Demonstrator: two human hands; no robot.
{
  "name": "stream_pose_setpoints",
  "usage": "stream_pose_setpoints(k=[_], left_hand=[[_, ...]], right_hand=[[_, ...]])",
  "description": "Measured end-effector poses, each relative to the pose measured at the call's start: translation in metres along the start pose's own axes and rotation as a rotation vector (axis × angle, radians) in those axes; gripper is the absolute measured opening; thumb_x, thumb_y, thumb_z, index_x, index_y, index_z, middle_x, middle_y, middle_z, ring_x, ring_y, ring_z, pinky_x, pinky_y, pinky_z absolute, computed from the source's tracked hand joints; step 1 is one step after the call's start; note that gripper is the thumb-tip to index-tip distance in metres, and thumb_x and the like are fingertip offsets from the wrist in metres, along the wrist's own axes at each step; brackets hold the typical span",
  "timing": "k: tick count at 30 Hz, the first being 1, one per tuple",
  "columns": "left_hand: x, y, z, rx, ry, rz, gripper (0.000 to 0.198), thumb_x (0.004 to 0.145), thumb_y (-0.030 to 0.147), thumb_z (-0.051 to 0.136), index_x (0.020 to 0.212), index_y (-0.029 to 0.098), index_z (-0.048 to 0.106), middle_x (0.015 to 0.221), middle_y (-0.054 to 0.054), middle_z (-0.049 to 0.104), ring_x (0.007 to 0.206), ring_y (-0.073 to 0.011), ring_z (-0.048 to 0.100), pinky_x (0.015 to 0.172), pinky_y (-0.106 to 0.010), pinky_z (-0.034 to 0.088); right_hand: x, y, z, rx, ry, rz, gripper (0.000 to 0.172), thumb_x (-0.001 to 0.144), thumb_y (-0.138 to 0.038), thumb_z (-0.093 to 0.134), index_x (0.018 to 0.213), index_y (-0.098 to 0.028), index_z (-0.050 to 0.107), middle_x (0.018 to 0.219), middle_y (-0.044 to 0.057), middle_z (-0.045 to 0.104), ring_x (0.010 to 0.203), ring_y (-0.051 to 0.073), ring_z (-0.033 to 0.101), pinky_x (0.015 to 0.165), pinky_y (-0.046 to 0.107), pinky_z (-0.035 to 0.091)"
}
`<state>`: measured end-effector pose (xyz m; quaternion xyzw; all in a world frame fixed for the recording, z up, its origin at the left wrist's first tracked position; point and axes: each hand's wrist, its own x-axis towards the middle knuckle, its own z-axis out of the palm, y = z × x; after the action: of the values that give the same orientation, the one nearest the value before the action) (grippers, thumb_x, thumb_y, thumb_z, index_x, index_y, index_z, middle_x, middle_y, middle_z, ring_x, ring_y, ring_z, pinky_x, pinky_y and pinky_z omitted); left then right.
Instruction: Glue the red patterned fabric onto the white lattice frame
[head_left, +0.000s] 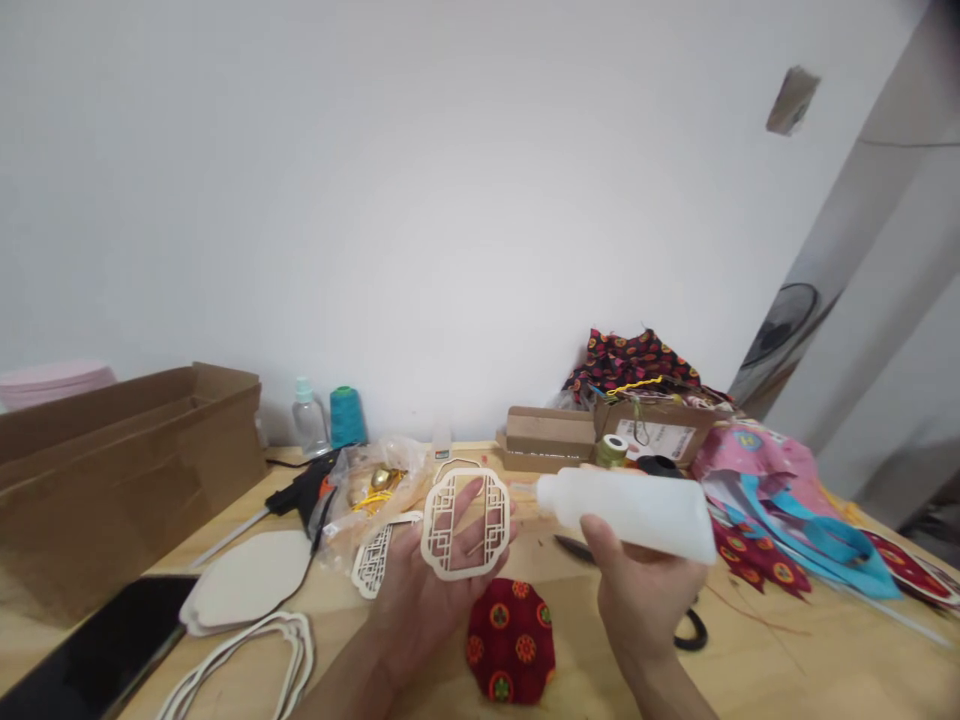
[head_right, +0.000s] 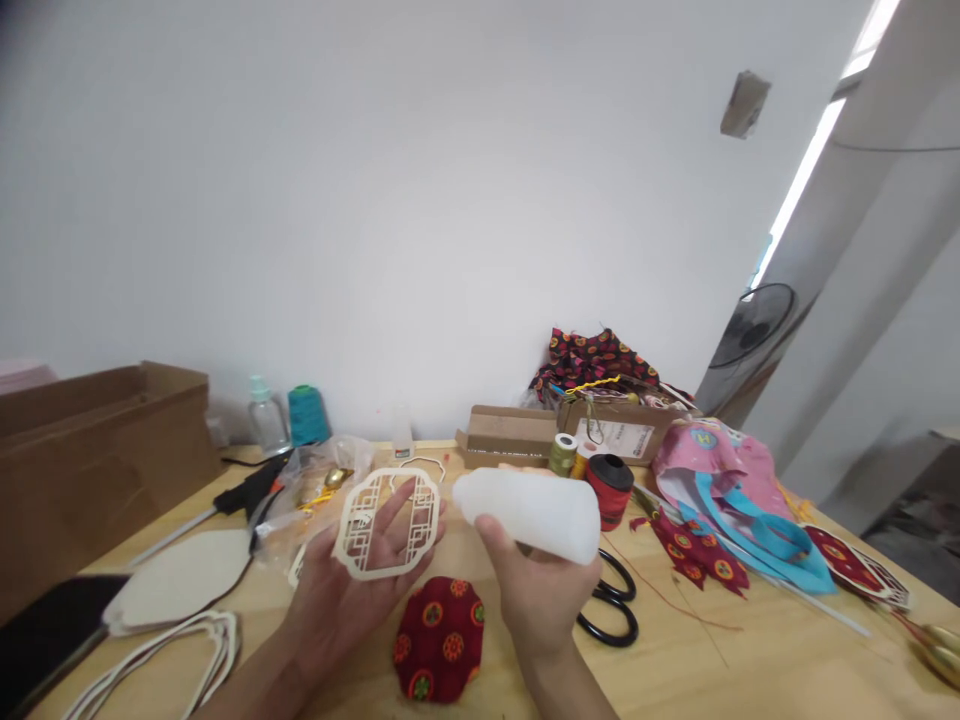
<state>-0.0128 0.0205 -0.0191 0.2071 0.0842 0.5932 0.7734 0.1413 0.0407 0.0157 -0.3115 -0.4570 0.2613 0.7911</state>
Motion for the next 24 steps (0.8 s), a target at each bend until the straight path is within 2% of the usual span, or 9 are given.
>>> stream_pose_setpoints(k=[3, 10, 17, 24], left_hand=[[-0.0007, -0.0024, -0.001, 0.011, -0.016, -0.035, 0.058, 0.073, 0.037, 0.045, 0.128, 0.021, 0.037, 0.11, -0.01, 0.062, 0.105, -0.0256, 0.053, 0.088, -0.036, 0.036], [-0.0014, -0.0049, -0.0026, 0.075, -0.014, -0.105, 0.06, 0.075, 0.041, 0.044, 0.13, 0.021, 0.032, 0.099, -0.01, 0.066, 0.096, -0.0264, 0.058, 0.086, -0.038, 0.036], [-0.0013, -0.0045, -0.0037, 0.091, -0.009, -0.078, 0.062, 0.077, 0.044, 0.042, 0.133, 0.021, 0.027, 0.107, -0.012, 0.063, 0.097, -0.026, 0.058, 0.092, -0.04, 0.03], [-0.0008, -0.0048, -0.0059, 0.078, -0.014, -0.111, 0.056, 0.078, 0.042, 0.041, 0.13, 0.021, 0.034, 0.103, -0.011, 0.065, 0.097, -0.0259, 0.058, 0.09, -0.039, 0.034]], right_hand=[[0.0027, -0.0018, 0.0004, 0.07, -0.04, 0.015, 0.039, 0.055, -0.016, 0.074, 0.092, -0.012, 0.062, 0.078, 0.011, 0.071, 0.069, 0.025, 0.068, 0.059, 0.034, 0.058], [-0.0016, 0.0017, -0.0017, 0.142, -0.086, 0.043, 0.043, 0.053, -0.008, 0.075, 0.093, -0.014, 0.062, 0.089, 0.011, 0.07, 0.075, 0.024, 0.067, 0.066, 0.033, 0.057], [0.0022, 0.0018, -0.0052, 0.058, -0.123, 0.028, 0.04, 0.052, -0.011, 0.076, 0.09, -0.013, 0.063, 0.082, 0.01, 0.071, 0.07, 0.024, 0.068, 0.063, 0.032, 0.057], [0.001, 0.0078, -0.0059, 0.064, -0.117, 0.029, 0.044, 0.053, -0.016, 0.077, 0.095, -0.013, 0.062, 0.089, 0.013, 0.069, 0.075, 0.025, 0.067, 0.065, 0.036, 0.057]])
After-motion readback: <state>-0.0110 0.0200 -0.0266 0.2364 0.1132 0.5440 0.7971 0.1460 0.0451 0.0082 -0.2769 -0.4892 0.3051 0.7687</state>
